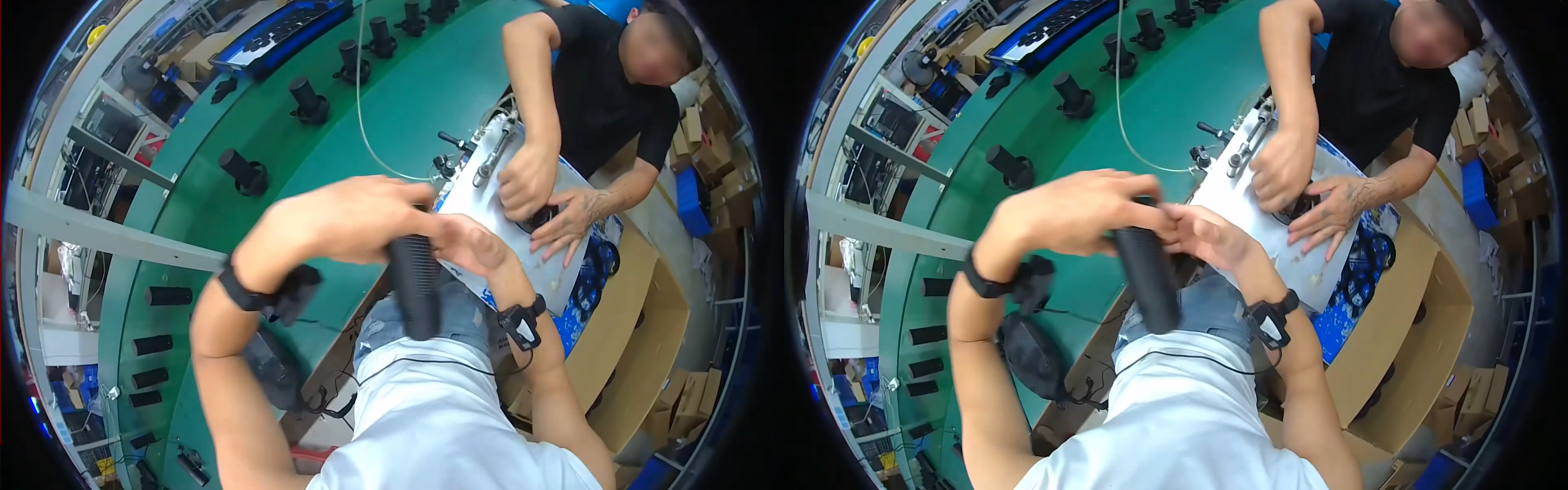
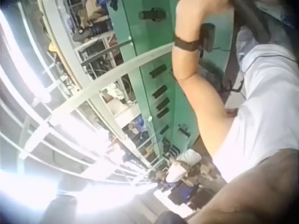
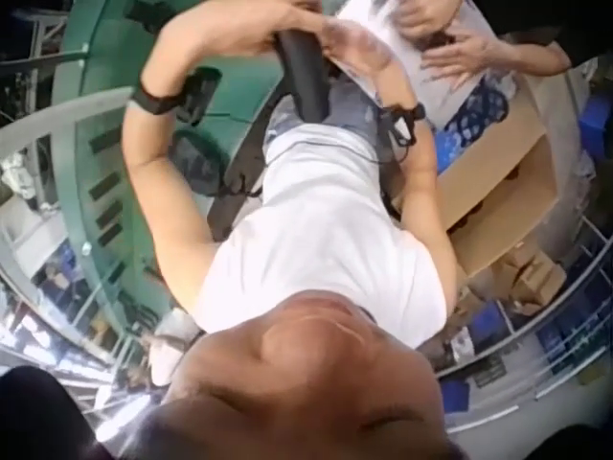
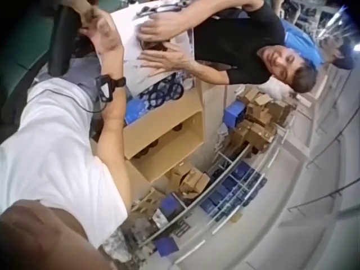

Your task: The person picks up a speaker from the conveyor belt, places it into a press machine, and presses it down. They then remove the speaker, fit a plastic ring onto it by hand, and place the assembled unit back onto the conveyor belt.

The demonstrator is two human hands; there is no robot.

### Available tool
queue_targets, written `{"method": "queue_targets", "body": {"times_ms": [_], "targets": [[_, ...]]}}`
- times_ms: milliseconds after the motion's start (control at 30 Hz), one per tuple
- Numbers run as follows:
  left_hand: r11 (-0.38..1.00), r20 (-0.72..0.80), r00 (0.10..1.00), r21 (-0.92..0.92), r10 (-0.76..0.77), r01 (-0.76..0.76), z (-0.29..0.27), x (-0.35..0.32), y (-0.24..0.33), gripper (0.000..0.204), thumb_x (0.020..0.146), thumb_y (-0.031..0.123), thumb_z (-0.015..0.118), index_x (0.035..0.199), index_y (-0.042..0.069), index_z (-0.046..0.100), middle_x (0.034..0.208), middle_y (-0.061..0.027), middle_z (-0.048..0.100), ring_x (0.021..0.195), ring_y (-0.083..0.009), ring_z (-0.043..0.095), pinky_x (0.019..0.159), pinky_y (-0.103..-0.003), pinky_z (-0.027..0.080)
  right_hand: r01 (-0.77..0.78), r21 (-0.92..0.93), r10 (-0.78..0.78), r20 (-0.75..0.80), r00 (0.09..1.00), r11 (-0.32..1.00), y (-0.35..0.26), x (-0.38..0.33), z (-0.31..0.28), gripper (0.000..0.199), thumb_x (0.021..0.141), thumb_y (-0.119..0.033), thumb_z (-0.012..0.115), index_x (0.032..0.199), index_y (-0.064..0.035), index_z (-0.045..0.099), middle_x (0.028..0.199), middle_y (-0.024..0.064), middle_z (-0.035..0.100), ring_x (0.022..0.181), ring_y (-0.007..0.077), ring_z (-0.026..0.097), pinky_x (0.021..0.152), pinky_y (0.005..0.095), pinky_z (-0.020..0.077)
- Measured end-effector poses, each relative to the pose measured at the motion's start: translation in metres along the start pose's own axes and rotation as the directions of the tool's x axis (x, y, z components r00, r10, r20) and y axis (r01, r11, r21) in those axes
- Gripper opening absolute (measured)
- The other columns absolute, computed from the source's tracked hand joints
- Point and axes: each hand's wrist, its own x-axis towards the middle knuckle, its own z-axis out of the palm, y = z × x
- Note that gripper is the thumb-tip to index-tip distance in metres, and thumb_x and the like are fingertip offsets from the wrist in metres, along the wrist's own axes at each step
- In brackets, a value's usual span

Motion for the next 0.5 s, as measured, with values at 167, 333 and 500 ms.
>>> {"method": "queue_targets", "body": {"times_ms": [167, 333, 500], "targets": [[0.972, -0.484, 0.873, -0.178, 0.051, -0.155, 0.045, 0.037, 0.008, 0.067, 0.066, -0.006, 0.067, 0.128, 0.013, 0.052, 0.128, -0.0158, 0.052, 0.113, -0.0363, 0.054, 0.095, -0.042, 0.046, 0.071, 0.040, -0.070, -0.027, 0.997, 0.997, -0.011, -0.028, 0.025, 0.087, 0.068, -0.044, 0.077, 0.128, 0.0089, 0.043, 0.102, 0.0222, 0.063, 0.083, 0.0269, 0.066, 0.076, 0.0341, 0.0534], [0.562, -0.573, 0.717, -0.769, -0.397, -0.303, 0.158, 0.051, -0.016, 0.059, 0.084, 0.005, 0.066, 0.137, 0.003, 0.040, 0.126, -0.0119, 0.053, 0.106, -0.0188, 0.057, 0.088, -0.031, 0.048, 0.301, -0.440, -0.519, -0.548, 0.657, 0.846, -0.028, -0.045, 0.044, 0.070, 0.080, -0.036, 0.070, 0.130, 0.0028, 0.040, 0.097, 0.0142, 0.060, 0.088, 0.0210, 0.060, 0.079, 0.0320, 0.0494], [0.043, -0.420, 0.821, -0.898, -0.387, -0.438, 0.194, 0.087, 0.024, 0.048, 0.094, 0.031, 0.059, 0.127, -0.001, 0.047, 0.100, -0.0071, 0.060, 0.081, -0.0112, 0.059, 0.075, -0.024, 0.047, 0.489, -0.336, -0.592, -0.513, 0.622, 0.805, -0.031, -0.061, 0.013, 0.064, 0.086, -0.042, 0.065, 0.130, -0.0030, 0.039, 0.110, 0.0114, 0.053, 0.103, 0.0233, 0.054, 0.093, 0.0361, 0.0451]]}}
